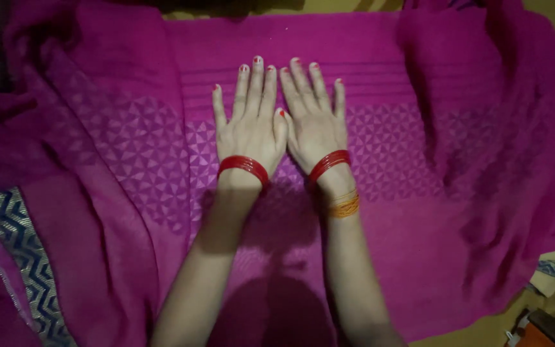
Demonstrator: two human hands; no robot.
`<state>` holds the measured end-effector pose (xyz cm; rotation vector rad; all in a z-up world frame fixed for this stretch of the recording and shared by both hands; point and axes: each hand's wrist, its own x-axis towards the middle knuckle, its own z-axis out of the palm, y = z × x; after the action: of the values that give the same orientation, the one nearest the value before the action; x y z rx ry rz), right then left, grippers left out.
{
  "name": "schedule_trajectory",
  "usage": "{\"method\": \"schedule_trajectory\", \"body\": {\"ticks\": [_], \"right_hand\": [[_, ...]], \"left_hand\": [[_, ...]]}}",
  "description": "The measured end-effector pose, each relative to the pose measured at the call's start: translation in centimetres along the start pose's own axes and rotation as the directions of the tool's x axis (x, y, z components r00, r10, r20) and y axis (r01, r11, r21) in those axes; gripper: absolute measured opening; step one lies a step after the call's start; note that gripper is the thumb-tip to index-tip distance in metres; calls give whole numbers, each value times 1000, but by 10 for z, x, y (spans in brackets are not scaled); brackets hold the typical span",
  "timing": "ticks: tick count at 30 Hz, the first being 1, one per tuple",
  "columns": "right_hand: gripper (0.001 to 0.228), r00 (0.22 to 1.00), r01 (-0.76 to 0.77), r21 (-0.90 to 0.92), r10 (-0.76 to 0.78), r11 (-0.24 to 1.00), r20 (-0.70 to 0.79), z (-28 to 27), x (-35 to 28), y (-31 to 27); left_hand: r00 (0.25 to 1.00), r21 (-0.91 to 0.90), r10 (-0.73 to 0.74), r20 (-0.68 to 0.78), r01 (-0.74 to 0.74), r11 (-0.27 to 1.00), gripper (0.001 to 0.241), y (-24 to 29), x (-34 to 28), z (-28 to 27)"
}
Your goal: The person is ironing a large pink cloth or saree on a surface.
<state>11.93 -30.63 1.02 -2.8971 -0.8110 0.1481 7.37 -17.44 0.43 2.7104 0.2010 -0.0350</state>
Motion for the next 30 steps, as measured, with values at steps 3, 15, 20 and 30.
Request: {"method": "schedule_trajectory", "body": {"ticks": [3,15,20,30], "right_hand": [[67,997,-65,-59,67,996,23,-9,2,5],[68,912,-405,-2,403,914,-79,-26,-24,85],[59,924,-314,96,327,945,-196,-14,-18,68],[62,999,-27,-46,28,999,24,-8,-1,10]], "left_hand": [[1000,37,-9,17,9,999,65,-12,4,-4],[986,56,-166,33,164,985,62,-57,5,-33],[974,7,-224,-21,224,975,63,-28,1,-21],[1000,48,6,23,-7,999,66,4,-6,-1]]}}
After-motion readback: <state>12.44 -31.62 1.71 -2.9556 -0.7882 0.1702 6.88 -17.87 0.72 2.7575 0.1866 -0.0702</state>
